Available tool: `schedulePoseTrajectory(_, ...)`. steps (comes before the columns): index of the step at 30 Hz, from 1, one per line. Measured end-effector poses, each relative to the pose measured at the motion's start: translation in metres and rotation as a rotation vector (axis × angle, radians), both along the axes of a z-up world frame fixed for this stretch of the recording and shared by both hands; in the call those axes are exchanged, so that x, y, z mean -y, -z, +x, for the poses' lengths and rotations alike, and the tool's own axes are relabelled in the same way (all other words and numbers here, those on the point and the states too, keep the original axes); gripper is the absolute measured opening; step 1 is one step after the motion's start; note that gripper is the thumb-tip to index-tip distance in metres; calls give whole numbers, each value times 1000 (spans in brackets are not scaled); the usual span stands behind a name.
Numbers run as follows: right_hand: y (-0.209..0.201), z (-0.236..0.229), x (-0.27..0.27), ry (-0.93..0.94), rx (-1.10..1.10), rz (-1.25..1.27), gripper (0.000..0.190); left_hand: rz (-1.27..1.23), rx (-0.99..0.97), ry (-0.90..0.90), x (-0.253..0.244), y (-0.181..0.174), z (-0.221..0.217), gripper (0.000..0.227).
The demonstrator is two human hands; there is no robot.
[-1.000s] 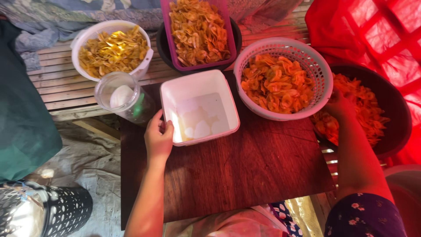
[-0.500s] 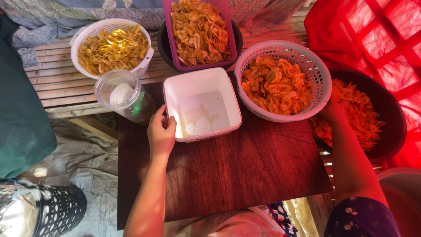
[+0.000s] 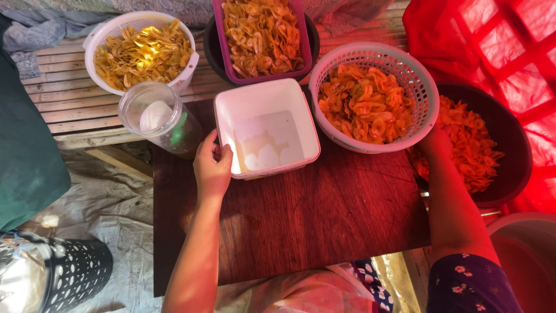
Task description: The person transfers food items into containers by hand and using a scoop.
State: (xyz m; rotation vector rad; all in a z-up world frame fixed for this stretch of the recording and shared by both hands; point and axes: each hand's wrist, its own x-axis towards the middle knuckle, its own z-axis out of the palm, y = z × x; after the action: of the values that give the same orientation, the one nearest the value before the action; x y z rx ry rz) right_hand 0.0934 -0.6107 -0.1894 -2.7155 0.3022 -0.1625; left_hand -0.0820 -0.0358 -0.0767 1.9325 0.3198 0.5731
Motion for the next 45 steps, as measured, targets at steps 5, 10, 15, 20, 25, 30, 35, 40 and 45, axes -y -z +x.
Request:
schedulePoseTrajectory(5, -6, 1, 5, -44, 85, 174, 61, -11, 14, -5, 0, -1, 1, 47)
schedulePoseTrajectory(10, -9, -10, 20, 37, 105, 837, 39, -20, -3, -2, 0, -2, 1, 48)
schedulePoseTrajectory(15, -27, -15, 46, 234, 92, 1219, 31, -30, -22, 0, 1, -3, 0, 48)
schedulePoseTrajectory(20, -60, -14, 78, 193, 120, 1515, 29, -50, -39, 7, 0, -3, 1, 49)
schedulePoseTrajectory(25, -118, -5, 89, 0, 102, 1753, 32, -23, -5, 9, 0, -2, 1, 48)
schedulePoseTrajectory(30, -214, -2, 1, -435, -84, 1911, 34, 51, 80, 11, -1, 1, 4, 45)
schedulePoseTrajectory(35, -262, -18, -174, -693, -299, 1826, 43, 51, 58, -8, 0, 0, 4, 46)
schedulePoseTrajectory(40, -195, -39, -337, -673, -173, 1445, 46, 75, 54, -29, 2, 3, 4, 47)
schedulePoseTrajectory(45, -132, -34, -384, -826, 28, 591, 47, 94, 90, -40, 1, 7, 6, 46)
